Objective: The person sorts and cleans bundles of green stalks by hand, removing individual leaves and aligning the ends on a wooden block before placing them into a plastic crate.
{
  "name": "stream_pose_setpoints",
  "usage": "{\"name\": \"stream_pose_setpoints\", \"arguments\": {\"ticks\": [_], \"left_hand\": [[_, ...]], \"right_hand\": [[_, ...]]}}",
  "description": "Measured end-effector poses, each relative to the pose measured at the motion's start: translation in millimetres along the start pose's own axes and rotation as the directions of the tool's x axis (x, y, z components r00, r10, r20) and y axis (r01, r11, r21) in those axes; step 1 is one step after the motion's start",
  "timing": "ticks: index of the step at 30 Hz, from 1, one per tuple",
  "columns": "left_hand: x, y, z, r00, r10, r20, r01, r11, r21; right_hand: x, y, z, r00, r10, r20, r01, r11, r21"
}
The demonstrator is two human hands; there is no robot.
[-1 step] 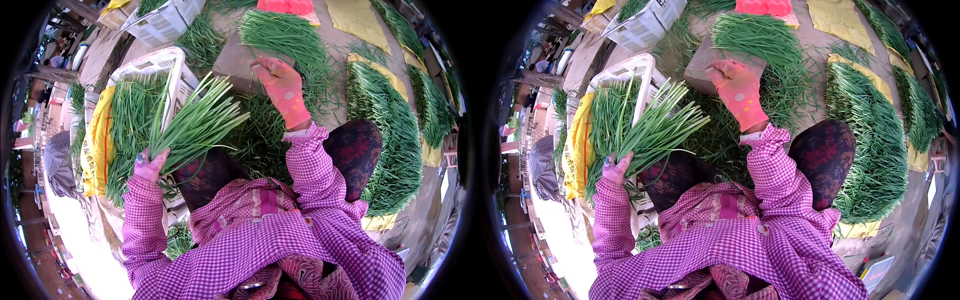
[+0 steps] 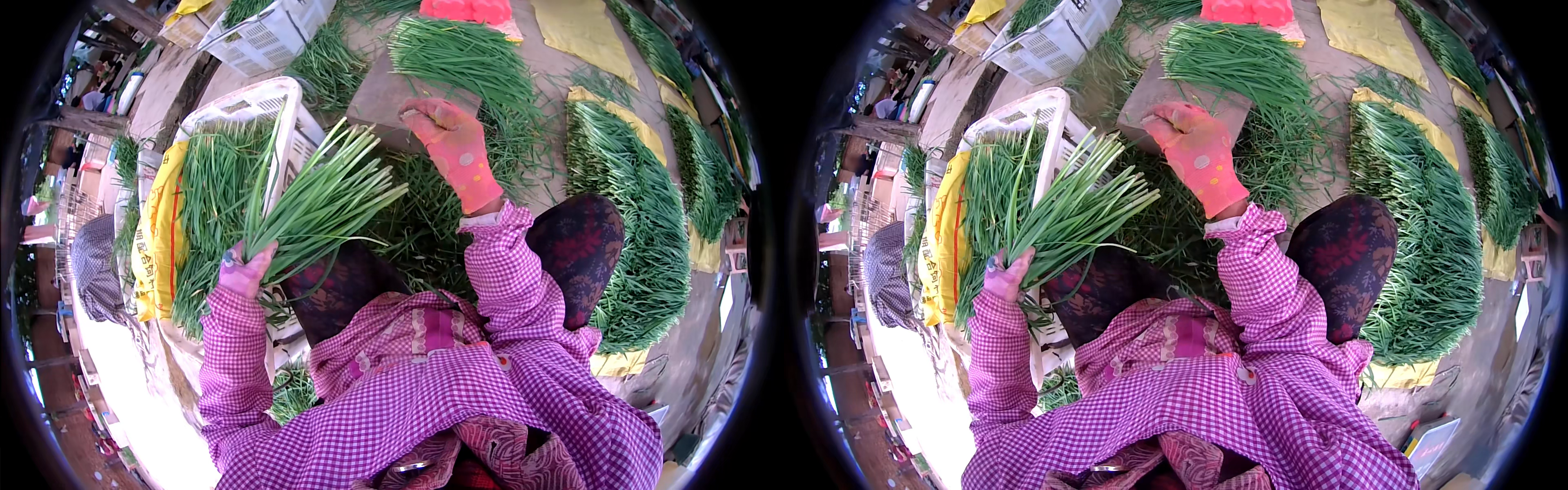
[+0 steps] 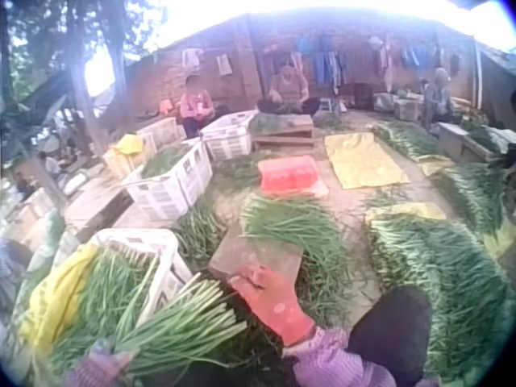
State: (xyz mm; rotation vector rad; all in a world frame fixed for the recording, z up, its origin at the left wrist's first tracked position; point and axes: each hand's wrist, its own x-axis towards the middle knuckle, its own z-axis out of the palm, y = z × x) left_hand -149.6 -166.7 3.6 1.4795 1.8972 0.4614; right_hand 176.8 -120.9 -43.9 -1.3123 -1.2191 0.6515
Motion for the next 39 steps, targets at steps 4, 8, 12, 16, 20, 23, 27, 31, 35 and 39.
{"name": "stream_pose_setpoints", "arguments": {"ticks": [4,8,12,16,20,23,27,31,35,39], "left_hand": [[12.7,-21.8,0.0,0.981,0.185,0.064,-0.188,0.981,0.043],[26.0,-56.8,-4.3,0.972,0.199,0.123,-0.185,0.976,-0.117],[22.8,-41.8,-5.7,0.982,-0.052,0.182,0.112,0.934,-0.339],[8.6,-5.9,-5.1,0.985,0.011,0.173,0.0,0.998,-0.063],[10.2,-15.6,-4.5,0.98,0.167,0.105,-0.173,0.984,0.047],[1.8,3.8,-2.5,0.997,0.046,0.062,-0.048,0.998,0.028],[3.8,5.1,-0.1,0.998,0.013,0.056,-0.016,0.999,0.045],[12.5,-16.8,-3.5,0.985,0.139,0.102,-0.138,0.99,-0.02],[19.3,-33.5,-6.6,0.969,0.193,0.153,-0.163,0.968,-0.193],[5.4,-0.3,-1.3,0.987,0.143,0.08,-0.154,0.977,0.15]], "right_hand": [[-11.5,-7.6,25.1,0.938,-0.2,0.282,0.283,0.912,-0.297],[-21.3,-2.6,45.8,0.93,-0.328,0.167,0.359,0.706,-0.611],[-16.7,-0.4,39.4,0.922,-0.176,0.346,0.375,0.63,-0.68],[-14.7,22.5,39.5,0.91,-0.186,0.371,0.347,0.831,-0.434],[-15.6,30.8,52.8,0.856,-0.234,0.461,0.421,0.832,-0.362],[-25.7,18.4,61.3,0.936,-0.163,0.312,0.298,0.839,-0.455],[-33.0,10.2,68.3,0.917,-0.269,0.294,0.397,0.687,-0.609],[-32.1,5.2,64.1,0.927,-0.142,0.348,0.266,0.902,-0.34],[-26.0,-7.7,53.4,0.857,0.183,0.481,-0.359,0.882,0.305],[-20.8,-3.8,38.5,0.875,0.239,0.421,-0.479,0.549,0.685]]}}
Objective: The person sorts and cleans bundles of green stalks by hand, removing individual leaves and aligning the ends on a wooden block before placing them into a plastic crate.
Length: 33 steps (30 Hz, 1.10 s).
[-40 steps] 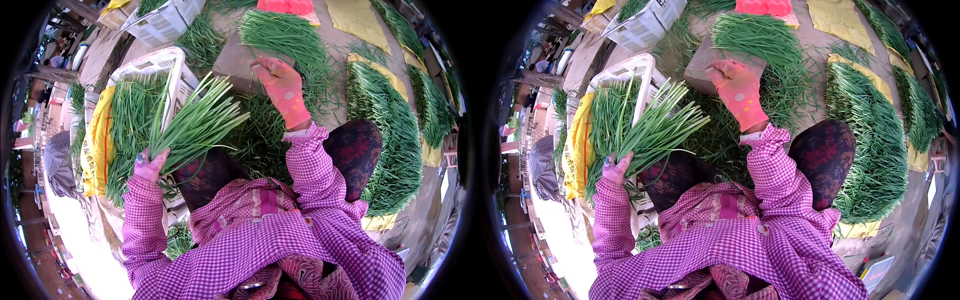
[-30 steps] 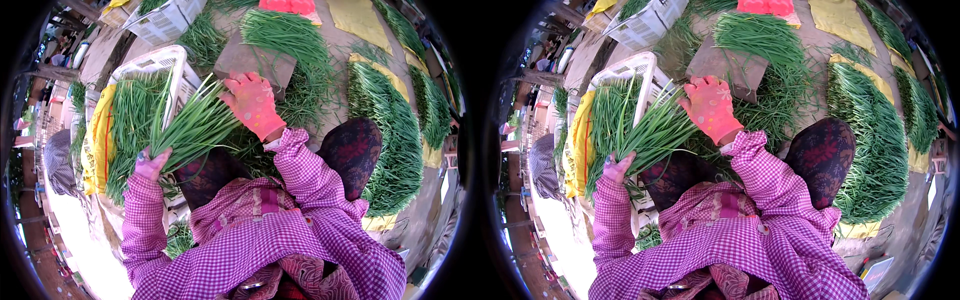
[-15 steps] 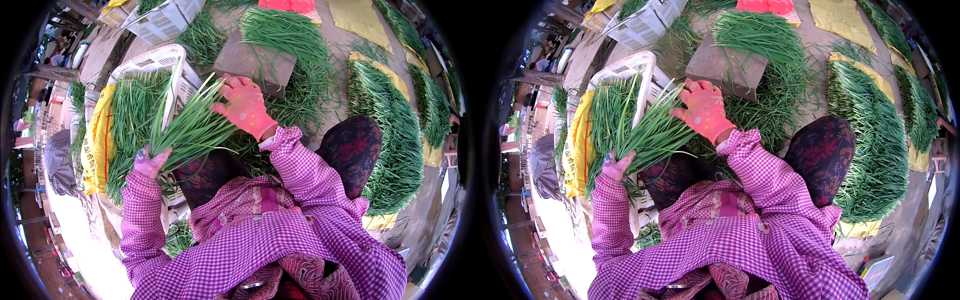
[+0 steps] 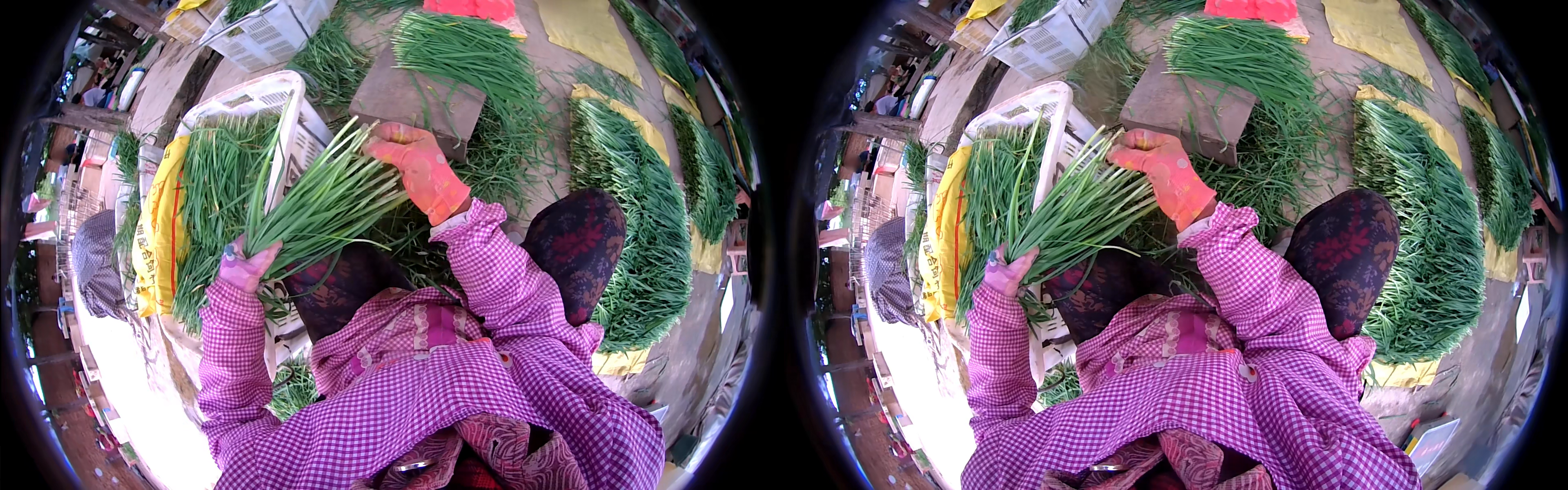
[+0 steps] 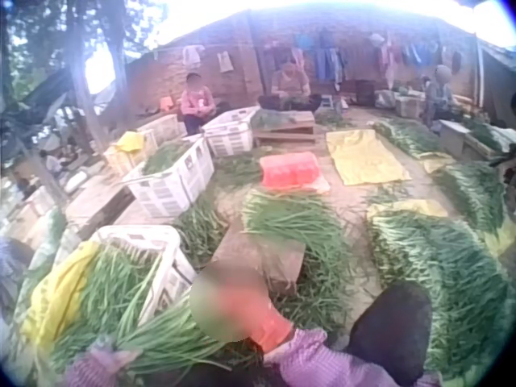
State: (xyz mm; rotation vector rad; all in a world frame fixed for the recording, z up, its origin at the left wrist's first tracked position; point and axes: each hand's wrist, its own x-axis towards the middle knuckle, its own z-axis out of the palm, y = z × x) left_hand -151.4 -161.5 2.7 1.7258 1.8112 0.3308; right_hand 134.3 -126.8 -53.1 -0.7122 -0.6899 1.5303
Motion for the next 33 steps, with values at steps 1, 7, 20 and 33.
{"name": "stream_pose_setpoints", "arguments": {"ticks": [1,7,20,33], "left_hand": [[1.2,-3.0,-0.1,1.0,-0.002,0.004,0.002,1.0,-0.006],[6.7,-23.2,3.8,1.0,0.022,-0.012,-0.024,0.991,-0.13],[0.9,-33.8,6.9,0.992,0.118,-0.052,-0.113,0.989,0.099],[-5.9,-2.7,7.3,0.999,0.042,0.008,-0.041,0.999,-0.026]], "right_hand": [[8.3,2.5,-13.9,0.995,-0.098,0.011,0.097,0.993,0.064],[9.5,-30.3,-49.6,0.981,-0.188,-0.055,0.195,0.968,0.159],[-2.8,13.9,17.7,0.904,-0.418,0.095,0.159,0.123,-0.98],[1.9,-35.4,-0.4,0.643,-0.718,0.268,0.243,-0.141,-0.96]]}}
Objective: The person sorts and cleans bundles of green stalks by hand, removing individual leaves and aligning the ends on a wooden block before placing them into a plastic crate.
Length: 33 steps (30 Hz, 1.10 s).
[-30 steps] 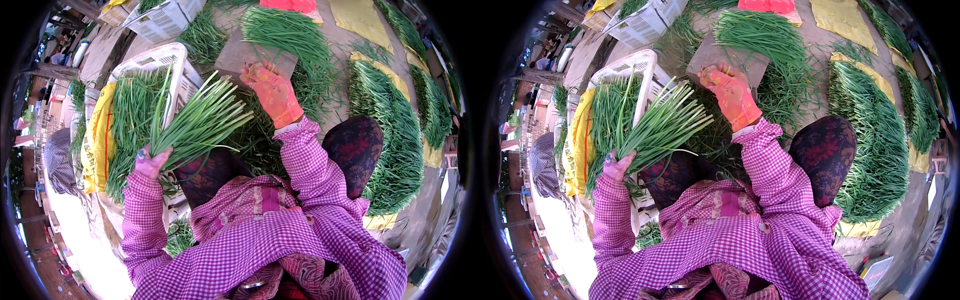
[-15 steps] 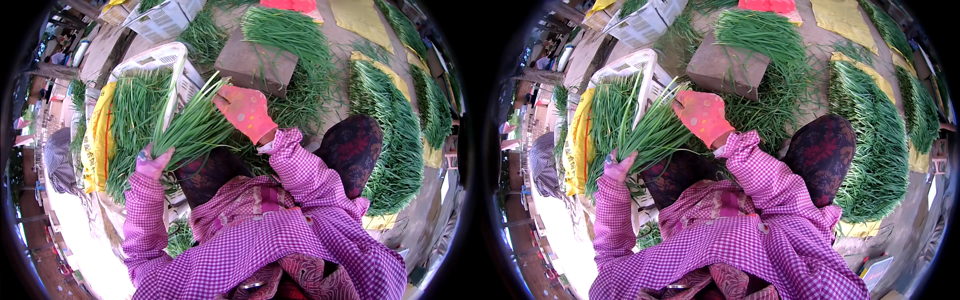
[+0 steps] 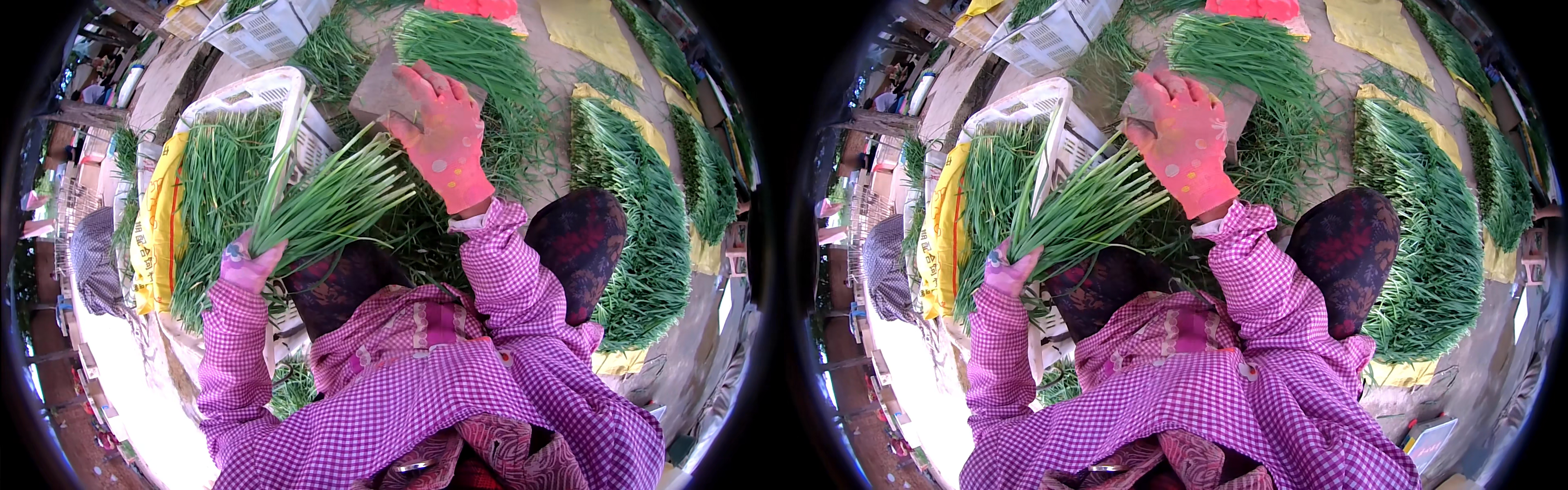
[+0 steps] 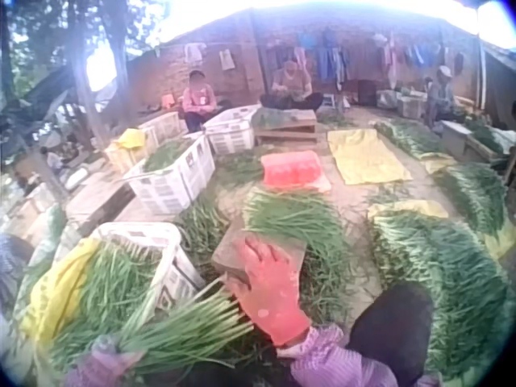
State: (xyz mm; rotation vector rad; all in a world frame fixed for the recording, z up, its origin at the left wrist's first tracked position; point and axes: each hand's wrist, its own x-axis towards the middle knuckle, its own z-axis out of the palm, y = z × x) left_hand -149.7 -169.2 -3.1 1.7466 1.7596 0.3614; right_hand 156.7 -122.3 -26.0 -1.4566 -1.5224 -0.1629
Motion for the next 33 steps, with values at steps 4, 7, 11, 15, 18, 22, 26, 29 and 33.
{"name": "stream_pose_setpoints", "arguments": {"ticks": [4,7,11,15,18,22,26,29,33], "left_hand": [[-6.6,15.3,0.5,0.995,0.074,-0.066,-0.059,0.977,0.205],[-4.7,22.1,1.7,0.997,0.082,0.007,-0.082,0.97,0.23],[-3.8,-4.2,5.1,0.987,0.158,0.003,-0.156,0.979,-0.134],[0.0,-14.0,-0.5,0.995,-0.035,-0.095,0.024,0.993,-0.118],[-2.2,-1.7,-4.4,0.958,-0.274,-0.085,0.233,0.915,-0.329],[0.0,5.9,-1.6,0.923,-0.385,-0.014,0.28,0.696,-0.661],[-0.2,0.0,-2.0,0.925,-0.379,-0.011,0.256,0.647,-0.718],[-2.4,8.1,0.4,0.896,-0.44,-0.056,0.284,0.667,-0.689],[-4.1,6.4,-5.6,0.915,-0.404,0.022,0.343,0.745,-0.572]], "right_hand": [[-4.5,-57.5,-6.7,0.959,-0.278,0.061,0.269,0.955,0.122],[-18.3,-48.1,12.5,0.93,-0.333,0.156,0.303,0.934,0.188],[-10.8,-10.6,12.9,0.956,0.176,0.236,-0.257,0.888,0.381],[2.1,65.0,-0.5,0.778,0.571,0.262,-0.621,0.634,0.46],[-5.9,75.5,10.9,0.903,0.425,-0.06,-0.365,0.834,0.414],[0.4,43.9,-2.8,0.815,0.476,0.33,-0.579,0.663,0.475],[-1.9,0.8,-21.2,0.693,0.057,0.719,-0.545,0.694,0.47],[-14.6,-24.4,-3.3,0.657,-0.225,0.72,-0.188,0.875,0.446],[-25.1,-20.7,10.7,0.787,-0.196,0.585,-0.149,0.86,0.489]]}}
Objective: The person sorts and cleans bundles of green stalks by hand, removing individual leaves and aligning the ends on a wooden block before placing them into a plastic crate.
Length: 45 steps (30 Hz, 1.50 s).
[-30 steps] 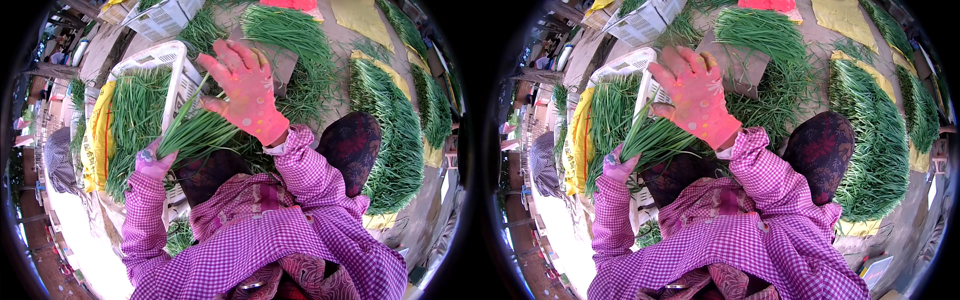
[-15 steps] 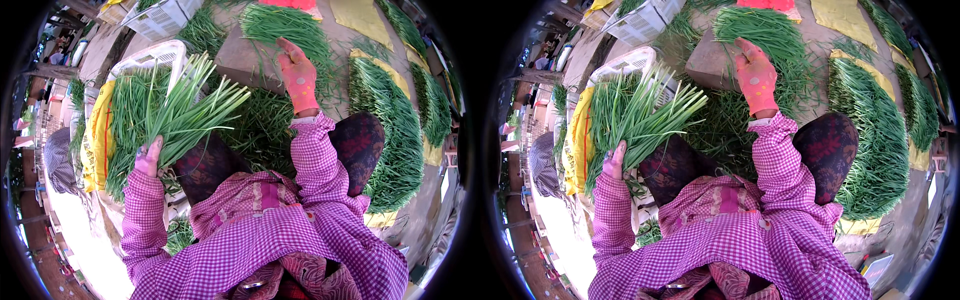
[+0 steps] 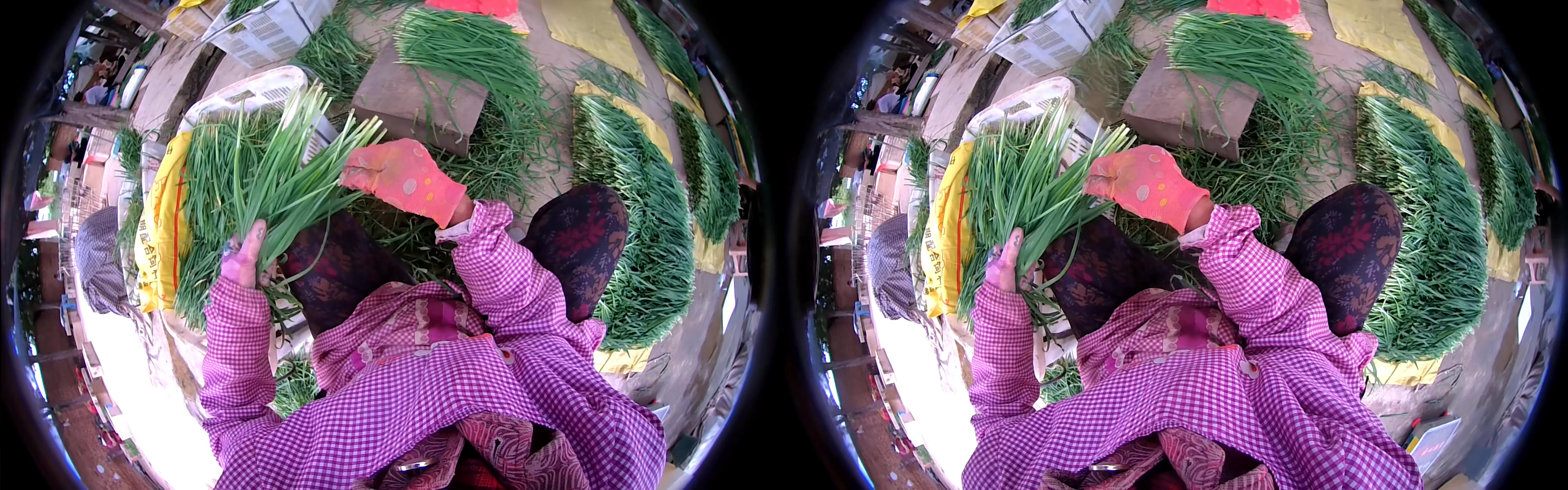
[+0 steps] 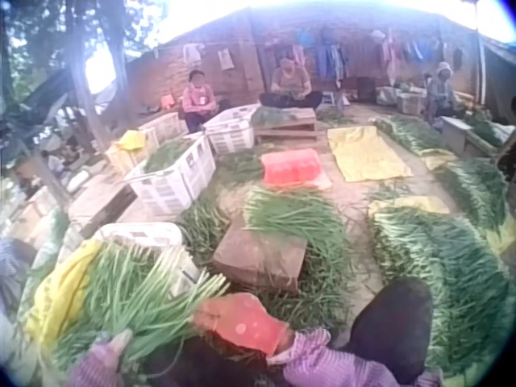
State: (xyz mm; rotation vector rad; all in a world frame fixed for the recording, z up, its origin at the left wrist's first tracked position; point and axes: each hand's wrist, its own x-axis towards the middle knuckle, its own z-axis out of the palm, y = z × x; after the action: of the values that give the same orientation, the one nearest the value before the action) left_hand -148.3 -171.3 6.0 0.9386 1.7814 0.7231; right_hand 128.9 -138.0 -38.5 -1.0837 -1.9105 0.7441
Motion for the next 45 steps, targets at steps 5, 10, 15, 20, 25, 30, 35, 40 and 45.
{"name": "stream_pose_setpoints", "arguments": {"ticks": [5,10,15,20,25,30,35,40,45], "left_hand": [[3.3,-4.5,-0.4,0.997,0.013,0.082,-0.012,1.0,-0.014],[7.4,-12.7,-11.6,0.996,0.047,0.078,-0.036,0.989,-0.141],[-3.0,6.3,-18.6,0.984,0.067,0.168,-0.044,0.99,-0.136],[8.1,14.6,-15.8,0.931,0.117,0.346,-0.092,0.992,-0.088],[-18.9,31.2,19.6,0.855,0.019,0.519,-0.158,0.961,0.225],[-13.5,58.6,21.0,0.672,0.441,0.595,-0.504,0.861,-0.069],[1.7,57.9,20.7,0.708,0.589,0.39,-0.591,0.796,-0.129],[-29.1,36.5,154.9,0.356,0.827,0.434,-0.913,0.208,0.352],[2.4,-27.3,153.7,0.711,0.523,0.471,-0.703,0.554,0.445]], "right_hand": [[-1.2,26.7,-20.7,0.943,0.211,-0.258,-0.17,0.97,0.172],[-17.1,91.2,-72.1,0.588,0.474,-0.655,-0.533,0.836,0.128],[-8.8,49.1,-49.7,0.898,0.008,-0.439,-0.307,0.726,-0.616],[4.7,-43.1,16.6,0.945,-0.325,-0.028,0.234,0.735,-0.636],[2.5,-57.9,54.2,0.773,-0.614,-0.159,0.386,0.653,-0.652],[3.7,-16.2,7.8,0.959,-0.186,-0.214,0.084,0.908,-0.411],[3.5,33.1,-46.4,0.673,0.589,-0.447,-0.023,0.621,0.784],[-1.7,13.7,-42.5,0.727,0.636,-0.26,0.133,0.24,0.961],[-31.8,46.8,-94.2,0.724,0.617,-0.309,0.369,0.032,0.929]]}}
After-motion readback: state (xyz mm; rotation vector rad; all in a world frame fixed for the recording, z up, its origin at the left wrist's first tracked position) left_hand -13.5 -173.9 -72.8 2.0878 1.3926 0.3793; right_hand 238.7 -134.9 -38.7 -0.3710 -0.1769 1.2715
